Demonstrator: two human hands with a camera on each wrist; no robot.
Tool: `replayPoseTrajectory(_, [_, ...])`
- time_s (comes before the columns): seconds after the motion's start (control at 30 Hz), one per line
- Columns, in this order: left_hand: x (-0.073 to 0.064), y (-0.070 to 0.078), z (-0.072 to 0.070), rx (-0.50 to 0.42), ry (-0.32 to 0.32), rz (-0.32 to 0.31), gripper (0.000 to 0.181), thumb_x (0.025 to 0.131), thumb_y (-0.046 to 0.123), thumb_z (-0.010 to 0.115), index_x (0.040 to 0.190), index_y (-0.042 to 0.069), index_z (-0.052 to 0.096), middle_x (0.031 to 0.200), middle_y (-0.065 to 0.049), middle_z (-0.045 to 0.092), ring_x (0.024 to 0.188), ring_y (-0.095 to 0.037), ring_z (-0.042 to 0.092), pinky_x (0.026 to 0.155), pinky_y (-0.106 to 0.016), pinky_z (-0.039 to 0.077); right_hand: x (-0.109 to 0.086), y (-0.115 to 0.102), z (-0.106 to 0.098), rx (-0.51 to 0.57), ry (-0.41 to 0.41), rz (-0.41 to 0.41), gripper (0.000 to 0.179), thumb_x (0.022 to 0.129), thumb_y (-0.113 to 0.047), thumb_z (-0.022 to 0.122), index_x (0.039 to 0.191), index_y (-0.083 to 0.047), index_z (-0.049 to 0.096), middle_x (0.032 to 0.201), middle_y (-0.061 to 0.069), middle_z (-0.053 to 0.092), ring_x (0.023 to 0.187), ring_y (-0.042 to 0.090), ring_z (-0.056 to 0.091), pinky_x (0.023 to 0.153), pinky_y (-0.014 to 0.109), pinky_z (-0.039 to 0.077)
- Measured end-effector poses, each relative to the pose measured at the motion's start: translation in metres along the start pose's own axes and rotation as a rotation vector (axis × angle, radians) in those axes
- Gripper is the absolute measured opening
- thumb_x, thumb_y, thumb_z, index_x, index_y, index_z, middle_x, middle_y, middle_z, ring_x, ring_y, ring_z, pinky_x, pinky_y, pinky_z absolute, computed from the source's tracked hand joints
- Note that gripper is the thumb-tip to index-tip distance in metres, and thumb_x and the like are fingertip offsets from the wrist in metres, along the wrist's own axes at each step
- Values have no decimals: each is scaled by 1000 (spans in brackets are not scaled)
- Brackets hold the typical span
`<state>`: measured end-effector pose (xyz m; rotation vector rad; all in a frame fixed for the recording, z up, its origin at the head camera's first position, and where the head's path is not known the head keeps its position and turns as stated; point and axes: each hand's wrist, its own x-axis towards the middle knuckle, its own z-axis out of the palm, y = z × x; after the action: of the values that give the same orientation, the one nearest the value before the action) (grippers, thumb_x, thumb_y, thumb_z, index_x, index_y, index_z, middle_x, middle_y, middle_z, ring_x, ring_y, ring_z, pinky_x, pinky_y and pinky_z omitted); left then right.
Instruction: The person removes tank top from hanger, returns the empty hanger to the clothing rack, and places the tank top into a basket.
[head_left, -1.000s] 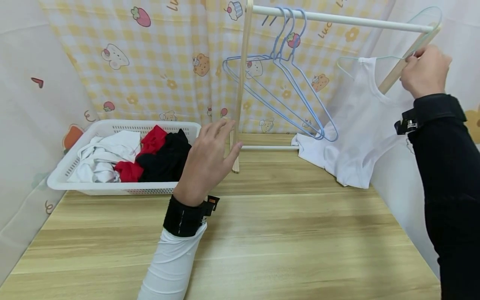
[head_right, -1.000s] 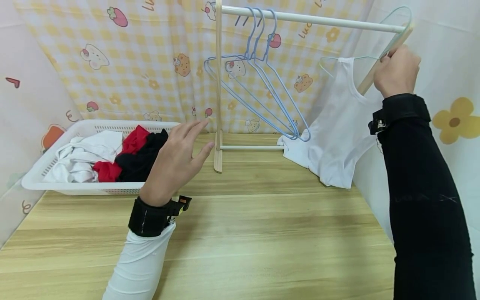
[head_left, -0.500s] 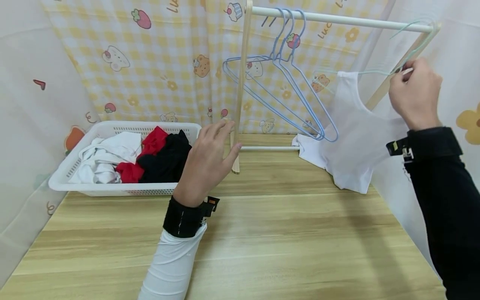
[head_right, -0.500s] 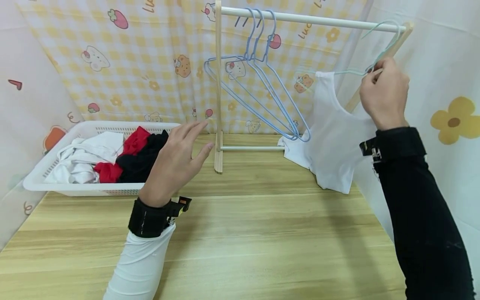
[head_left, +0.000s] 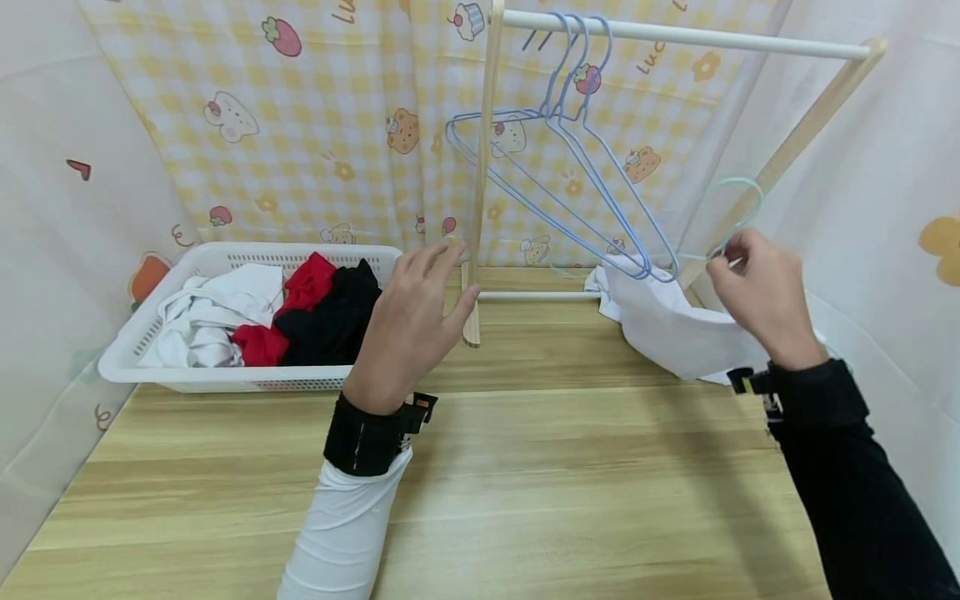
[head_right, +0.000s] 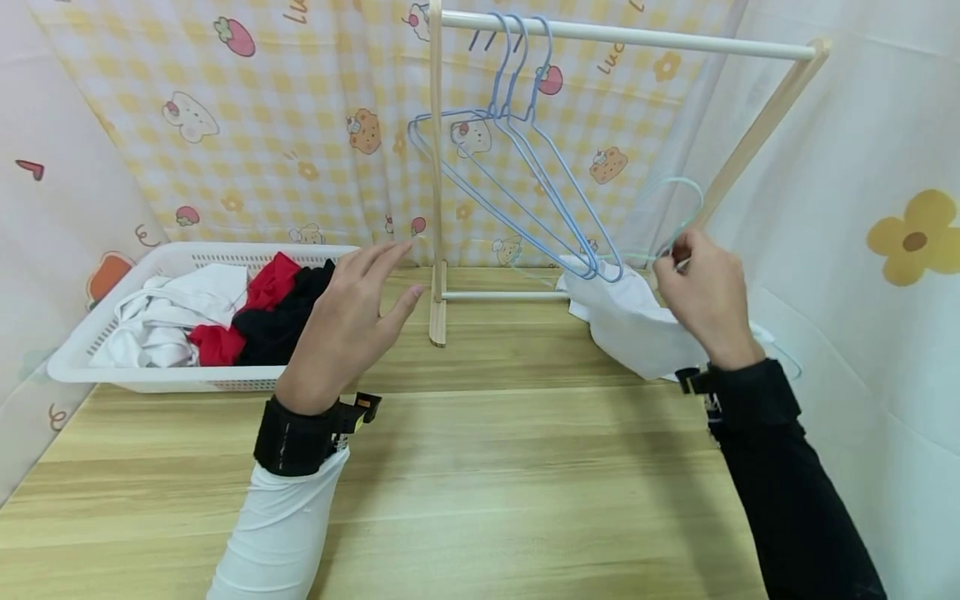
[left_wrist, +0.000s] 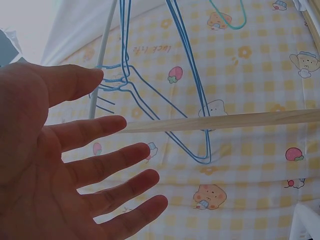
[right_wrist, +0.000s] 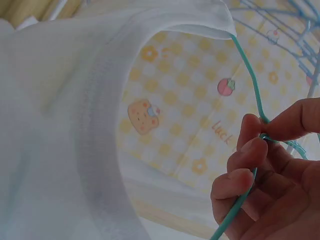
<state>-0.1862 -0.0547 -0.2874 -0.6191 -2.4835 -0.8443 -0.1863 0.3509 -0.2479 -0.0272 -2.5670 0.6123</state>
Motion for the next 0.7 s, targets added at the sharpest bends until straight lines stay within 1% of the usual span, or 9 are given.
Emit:
replayPoseTrajectory(0.1, [0,0,-1,-1,-5,-4,54,109,28,66,158,9,54,156,-18,57,148,-40,48,117,-56,49,-21,0,7,26,-2,-11,32,103,-16,49,119,5,68,109,28,72,73,-14,44,71,20,36])
replayPoseTrajectory(0.2, [-1,0,-1,1,-5,-8,54,109,28,66,158,9,54,156,-17,57,148,-40,48,117,-57,49,-39,-1,11,46,17,-16,30,104,-16,51,118,5,68,105,26,72,75,-13,45,72,19,36])
replayPoseTrajectory(0.37, [-1,1,-2,-4,-10,-5,54,109,28,66,158,8,54,157,-18,56,149,-40,47,117,-58,49,-61,-9,19,83,80,-18,23,103,-12,55,113,1,71,98,21,73,77,-16,48,72,12,37])
replayPoseTrajectory(0.43, [-1,1,-3,-15,-13,0,54,110,27,66,158,7,53,157,-18,55,149,-39,47,119,-57,47,-68,-18,22,110,104,-36,20,102,-8,56,111,0,72,97,21,75,78,-19,50,74,8,38])
replayPoseTrajectory(0.57, [-2,1,-3,-68,-30,16,54,110,26,65,159,6,52,160,-16,54,152,-37,45,121,-54,46,-75,-41,28,171,141,-107,16,98,0,58,107,3,71,96,22,76,82,-22,52,77,1,39])
replayPoseTrajectory(0.63, [-2,1,-3,-102,-42,28,54,110,27,64,159,6,52,161,-15,53,154,-35,43,122,-52,45,-76,-54,32,195,150,-147,15,96,3,58,104,4,71,95,21,76,82,-20,53,76,0,41])
replayPoseTrajectory(0.7, [-2,1,-4,-128,-52,45,55,110,28,64,159,6,53,162,-16,52,155,-34,42,122,-52,45,-77,-68,36,218,147,-195,14,95,5,58,102,4,71,92,19,75,81,-16,55,75,0,42])
